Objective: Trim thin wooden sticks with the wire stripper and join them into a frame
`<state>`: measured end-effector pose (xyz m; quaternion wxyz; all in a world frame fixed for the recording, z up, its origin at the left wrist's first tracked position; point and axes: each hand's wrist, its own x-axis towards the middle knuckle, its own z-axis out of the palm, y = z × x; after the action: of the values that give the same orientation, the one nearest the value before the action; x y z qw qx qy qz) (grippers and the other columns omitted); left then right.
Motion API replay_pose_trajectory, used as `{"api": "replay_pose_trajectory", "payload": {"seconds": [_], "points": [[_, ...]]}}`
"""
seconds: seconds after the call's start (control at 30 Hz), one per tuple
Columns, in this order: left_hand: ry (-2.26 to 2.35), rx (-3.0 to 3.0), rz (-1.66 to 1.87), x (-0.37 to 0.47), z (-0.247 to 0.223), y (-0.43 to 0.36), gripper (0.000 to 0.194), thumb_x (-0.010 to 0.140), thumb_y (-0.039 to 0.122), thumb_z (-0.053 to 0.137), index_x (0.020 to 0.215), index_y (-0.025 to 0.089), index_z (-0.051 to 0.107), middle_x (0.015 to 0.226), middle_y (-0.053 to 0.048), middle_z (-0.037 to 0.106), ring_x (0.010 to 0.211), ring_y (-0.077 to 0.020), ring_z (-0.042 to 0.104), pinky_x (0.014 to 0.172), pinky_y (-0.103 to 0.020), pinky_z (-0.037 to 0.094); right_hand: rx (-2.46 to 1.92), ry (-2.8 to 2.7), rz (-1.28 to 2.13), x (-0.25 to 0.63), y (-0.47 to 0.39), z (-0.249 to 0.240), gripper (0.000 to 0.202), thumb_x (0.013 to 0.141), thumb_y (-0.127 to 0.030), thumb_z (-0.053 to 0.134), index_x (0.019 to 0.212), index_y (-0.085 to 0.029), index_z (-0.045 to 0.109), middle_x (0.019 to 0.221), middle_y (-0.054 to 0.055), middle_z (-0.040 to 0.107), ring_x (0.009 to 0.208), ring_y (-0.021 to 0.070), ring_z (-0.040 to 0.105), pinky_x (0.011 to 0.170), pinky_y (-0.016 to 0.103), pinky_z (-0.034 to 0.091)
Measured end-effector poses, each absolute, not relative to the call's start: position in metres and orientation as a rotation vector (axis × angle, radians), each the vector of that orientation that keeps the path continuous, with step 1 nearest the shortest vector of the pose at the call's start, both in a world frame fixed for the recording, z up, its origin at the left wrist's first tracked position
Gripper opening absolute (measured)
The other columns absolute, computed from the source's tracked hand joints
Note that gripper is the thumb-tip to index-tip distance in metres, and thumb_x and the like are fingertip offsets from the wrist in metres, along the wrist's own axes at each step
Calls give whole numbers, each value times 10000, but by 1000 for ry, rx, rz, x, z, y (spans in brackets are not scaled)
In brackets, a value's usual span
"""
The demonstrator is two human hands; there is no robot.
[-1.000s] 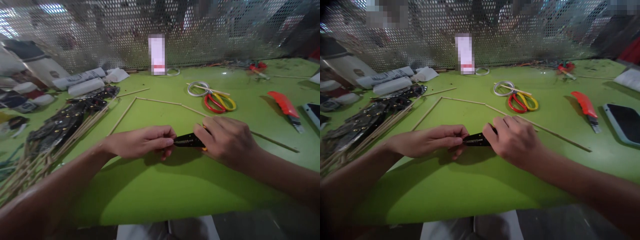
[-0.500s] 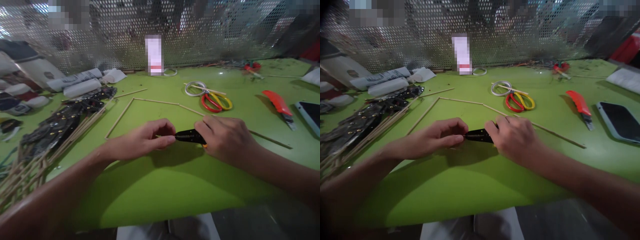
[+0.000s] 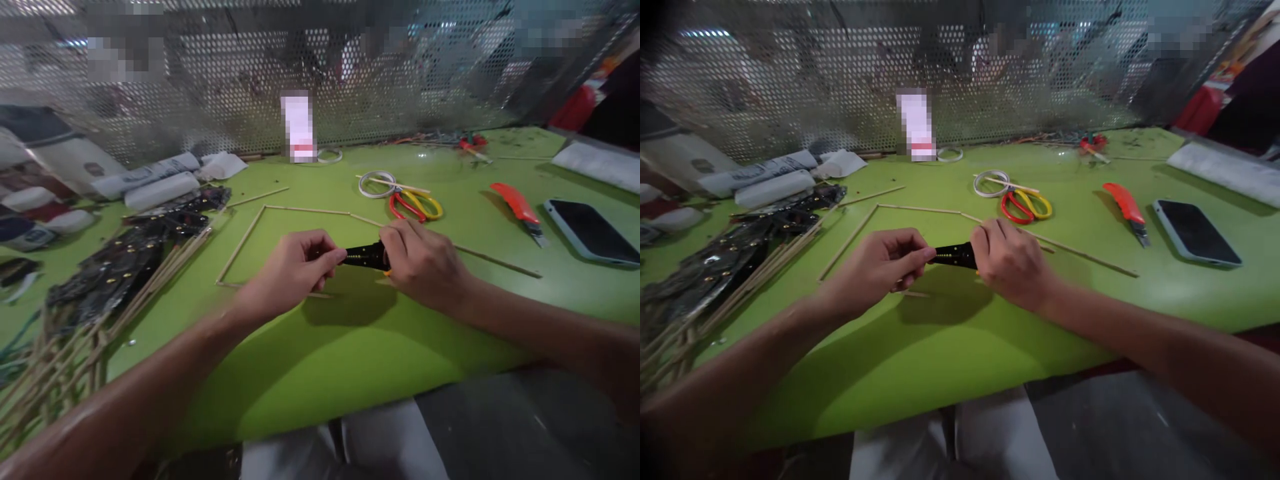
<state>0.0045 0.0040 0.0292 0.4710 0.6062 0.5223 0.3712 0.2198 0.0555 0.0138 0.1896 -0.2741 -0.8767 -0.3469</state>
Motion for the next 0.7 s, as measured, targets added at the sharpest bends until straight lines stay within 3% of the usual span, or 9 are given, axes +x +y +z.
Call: {"api": "replay_pose_trajectory", "payload": {"seconds": [0.13,0.3,0.47,0.6,0.7], "points": [[1250,1409,955,6,33,5,193,883,224,608,726,121,564,540,53,504,426,-25,435,380,-113,318,-909,-2449,-1020,213,55,24,251,857,-54,384,735,-140,586,766,134,607,726,227,486,591,321,299],[1221,1248,1044,3,33,6,207,880,173,607,689,128,542,496,70,476,391,-22,400,357,-122,287,-1020,-2425,-1093,198,57,37,269,925,-126,388,832,-140,641,790,108,639,791,246,515,690,366,329],[1235,1235,1104,-9,30,12,238,877,206,625,663,129,556,497,61,506,385,-25,421,356,-134,290,-1021,-2543,-984,190,67,37,267,911,-122,392,843,-125,649,821,122,656,802,246,564,670,351,353],[1253,1227,1163,-20,24,20,232,821,277,703,674,126,607,529,40,568,391,-30,450,360,-140,302,-1215,-2514,-614,197,83,37,144,837,-182,533,846,-103,653,868,152,675,783,247,604,631,333,378],[1246,1226,1220,-24,20,24,284,763,324,764,637,126,604,522,30,585,386,-29,451,357,-135,301,-1434,-2287,35,205,94,37,237,837,-353,601,705,-157,606,683,92,646,622,199,592,588,327,412]]}}
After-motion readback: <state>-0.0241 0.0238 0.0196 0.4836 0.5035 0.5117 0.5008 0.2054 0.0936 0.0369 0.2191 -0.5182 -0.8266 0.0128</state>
